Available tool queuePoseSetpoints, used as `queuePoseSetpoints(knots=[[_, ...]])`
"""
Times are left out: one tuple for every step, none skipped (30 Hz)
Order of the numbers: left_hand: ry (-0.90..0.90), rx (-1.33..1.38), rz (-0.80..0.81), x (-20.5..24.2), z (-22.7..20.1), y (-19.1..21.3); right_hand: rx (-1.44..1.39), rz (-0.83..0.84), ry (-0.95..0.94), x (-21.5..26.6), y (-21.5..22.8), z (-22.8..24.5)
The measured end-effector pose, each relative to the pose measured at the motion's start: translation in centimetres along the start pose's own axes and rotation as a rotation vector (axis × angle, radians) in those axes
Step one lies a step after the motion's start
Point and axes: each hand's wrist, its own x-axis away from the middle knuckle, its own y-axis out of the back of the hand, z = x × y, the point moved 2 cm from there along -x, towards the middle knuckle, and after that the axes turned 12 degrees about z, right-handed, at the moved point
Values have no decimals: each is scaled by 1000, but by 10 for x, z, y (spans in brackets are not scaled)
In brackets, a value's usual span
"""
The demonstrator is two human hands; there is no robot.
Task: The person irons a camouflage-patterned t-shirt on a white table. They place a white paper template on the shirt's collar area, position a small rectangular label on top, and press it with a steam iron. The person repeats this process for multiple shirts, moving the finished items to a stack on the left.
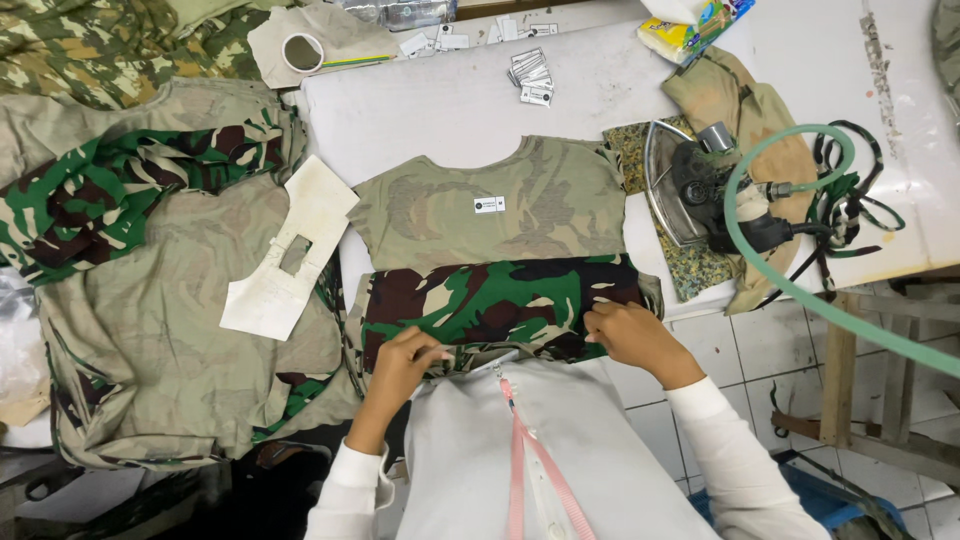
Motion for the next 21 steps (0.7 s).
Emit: queuePoseSetpoints(knots=[[2,-2,-1,-4,-5,7,0,0,3,-1,8,7],[-1,63,-18,-8,-11,14,29,-36,-19,-1,16,14],[-6,129,-28,-12,-16,21,55,-72,-46,-1,23,21],[-4,128,-25,-14,-18,24,51,-71,-47,-13,23,33],[-64,75,-69,-16,-21,27,-28,-170,80,-24,25,47],[-123,23,-114,-19,-25,30,-107,-270,207,-35,28,61],[-125,23,-111,-23,-18,27,-108,-272,205,-46,24,74],[-248,-178,-192,-26,-15,25,34,-378,198,-56,22,89],[-371,-382,-277,-29,-12,24,180,-485,193,-67,21,103],[-375,-384,-278,-32,-8,22,182,-489,193,-72,12,98],[-433,-414,-334,-35,-5,22,213,-500,145,-78,4,92],[-491,-445,-389,-39,-1,23,244,-511,97,-85,-3,86],[-497,-444,-402,-40,-4,29,257,-516,99,-68,15,76],[-491,-489,-404,-42,-7,36,123,-366,11,-54,31,64],[-477,-531,-412,-42,-11,41,-4,-210,-73,-38,47,51],[-474,-527,-430,-53,-12,49,14,-210,-68,-30,64,34],[-483,-539,-425,-60,-13,57,-188,-226,-84,-22,80,16],[-492,-550,-420,-69,-13,64,-392,-240,-100,-15,97,-3],[-484,-546,-427,-83,-13,72,-384,-233,-98,-18,114,-7],[-458,-596,-391,-97,-12,79,-420,-220,-163,-21,132,-13],[-434,-647,-353,-114,-11,87,-457,-211,-230,-24,149,-20]])
